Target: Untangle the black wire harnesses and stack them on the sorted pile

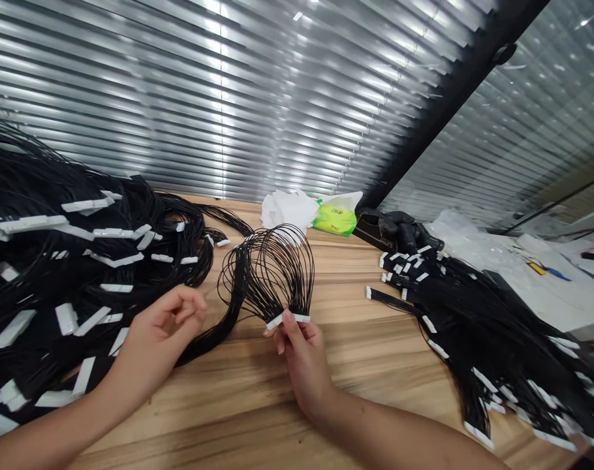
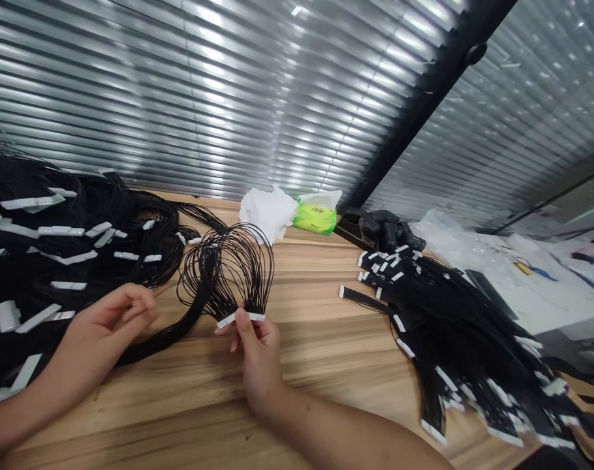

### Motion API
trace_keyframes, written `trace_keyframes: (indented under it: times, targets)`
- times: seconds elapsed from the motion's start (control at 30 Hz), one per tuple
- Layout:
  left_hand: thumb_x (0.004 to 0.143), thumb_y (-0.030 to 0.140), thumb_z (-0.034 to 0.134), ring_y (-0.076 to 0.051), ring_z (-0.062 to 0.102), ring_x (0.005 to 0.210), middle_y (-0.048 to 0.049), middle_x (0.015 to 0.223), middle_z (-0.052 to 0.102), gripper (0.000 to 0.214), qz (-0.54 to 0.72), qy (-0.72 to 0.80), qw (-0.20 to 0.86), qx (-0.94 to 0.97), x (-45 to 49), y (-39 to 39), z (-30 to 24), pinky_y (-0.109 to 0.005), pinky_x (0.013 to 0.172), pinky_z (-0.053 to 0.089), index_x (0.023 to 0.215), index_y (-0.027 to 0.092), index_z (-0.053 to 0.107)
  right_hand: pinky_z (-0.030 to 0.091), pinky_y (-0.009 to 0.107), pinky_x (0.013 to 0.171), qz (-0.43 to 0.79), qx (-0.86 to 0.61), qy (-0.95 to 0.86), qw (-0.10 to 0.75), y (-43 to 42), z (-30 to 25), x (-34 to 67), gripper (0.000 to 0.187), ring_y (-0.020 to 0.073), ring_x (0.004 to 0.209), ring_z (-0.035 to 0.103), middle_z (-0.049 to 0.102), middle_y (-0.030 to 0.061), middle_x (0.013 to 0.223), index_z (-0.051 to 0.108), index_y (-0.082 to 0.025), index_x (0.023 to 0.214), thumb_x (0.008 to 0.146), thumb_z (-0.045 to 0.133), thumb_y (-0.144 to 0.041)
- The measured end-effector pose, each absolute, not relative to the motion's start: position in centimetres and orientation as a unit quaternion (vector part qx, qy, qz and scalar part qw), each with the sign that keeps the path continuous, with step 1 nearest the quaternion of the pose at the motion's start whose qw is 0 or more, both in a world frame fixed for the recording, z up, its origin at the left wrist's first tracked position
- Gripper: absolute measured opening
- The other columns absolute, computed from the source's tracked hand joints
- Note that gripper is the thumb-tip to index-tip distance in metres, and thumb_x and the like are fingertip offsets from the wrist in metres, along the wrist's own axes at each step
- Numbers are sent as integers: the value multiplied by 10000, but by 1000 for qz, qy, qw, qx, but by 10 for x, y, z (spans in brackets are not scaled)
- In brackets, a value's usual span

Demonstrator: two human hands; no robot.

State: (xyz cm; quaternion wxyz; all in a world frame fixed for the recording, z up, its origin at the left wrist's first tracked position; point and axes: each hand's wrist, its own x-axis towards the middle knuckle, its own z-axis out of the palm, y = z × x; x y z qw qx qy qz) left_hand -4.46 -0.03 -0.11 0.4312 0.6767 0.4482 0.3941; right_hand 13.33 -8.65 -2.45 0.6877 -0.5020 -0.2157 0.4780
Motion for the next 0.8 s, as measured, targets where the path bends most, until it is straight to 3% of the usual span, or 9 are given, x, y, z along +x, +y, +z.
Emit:
trace_keyframes:
  times: [0.1, 0.17, 0.27, 0.33, 0.43, 0.6, 0.7, 0.8]
  targets:
    - [754, 259, 603, -184, 563, 772, 1, 762, 590, 60, 374, 385, 338, 773, -43, 0, -8, -282, 729, 438, 702, 233, 590, 359, 275, 531, 478, -506, -226, 681, -86, -26, 133, 364, 111, 492, 424, 677, 22, 609, 668, -173, 763, 737, 714, -532]
    - [779, 230, 593, -215, 578, 940, -19, 918, 639, 40, 365, 363, 279, 810, -43, -1, -12, -329, 871, 418, 796, 248, 624, 354, 271, 514, 480, -505, -233, 678, -86, -26, 133, 359, 118, 498, 442, 678, 27, 604, 669, -172, 749, 736, 715, -528]
    - [820, 225, 590, -232, 540, 1145, -25, 1152, 642, 217, 345, 332, 253, 840, -46, -3, -15, -360, 1012, 354, 1022, 288, 636, 349, 264, 494, 483, -503, -242, 674, -86, -25, 132, 354, 123, 501, 459, 683, 28, 600, 675, -174, 755, 728, 721, -524]
    - [845, 246, 580, -226, 537, 1178, -15, 1211, 642, 295, 321, 315, 281, 848, -47, -6, -14, -341, 1022, 355, 1129, 315, 617, 351, 259, 493, 483, -505, -250, 670, -86, -24, 132, 349, 119, 498, 458, 688, 29, 601, 679, -172, 748, 739, 714, -519]
    - [888, 304, 528, -213, 599, 1046, 2, 1083, 703, 257, 305, 316, 332, 835, -48, -9, -11, -317, 953, 393, 1114, 333, 646, 352, 251, 495, 484, -501, -258, 670, -87, -23, 132, 335, 111, 493, 446, 686, 26, 592, 682, -169, 710, 752, 711, -500]
    - [908, 350, 467, -179, 580, 657, 15, 607, 657, 251, 340, 337, 369, 797, -48, -14, -11, -291, 727, 439, 952, 293, 707, 350, 248, 500, 480, -498, -245, 680, -87, -25, 133, 319, 106, 491, 432, 684, 17, 595, 700, -170, 747, 754, 717, -489]
    - [930, 382, 439, -131, 519, 450, 30, 507, 596, 280, 299, 344, 472, 755, -48, -16, -16, -227, 482, 403, 1024, 255, 669, 341, 248, 497, 478, -500, -250, 678, -86, -26, 133, 332, 105, 490, 429, 684, 20, 596, 707, -166, 756, 763, 706, -498]
    - [931, 418, 447, -113, 525, 421, 29, 531, 613, 291, 256, 358, 545, 713, -47, -16, -17, -195, 422, 396, 1070, 235, 625, 339, 240, 496, 481, -497, -253, 677, -86, -25, 133, 339, 98, 490, 426, 687, 21, 596, 706, -164, 731, 767, 702, -501]
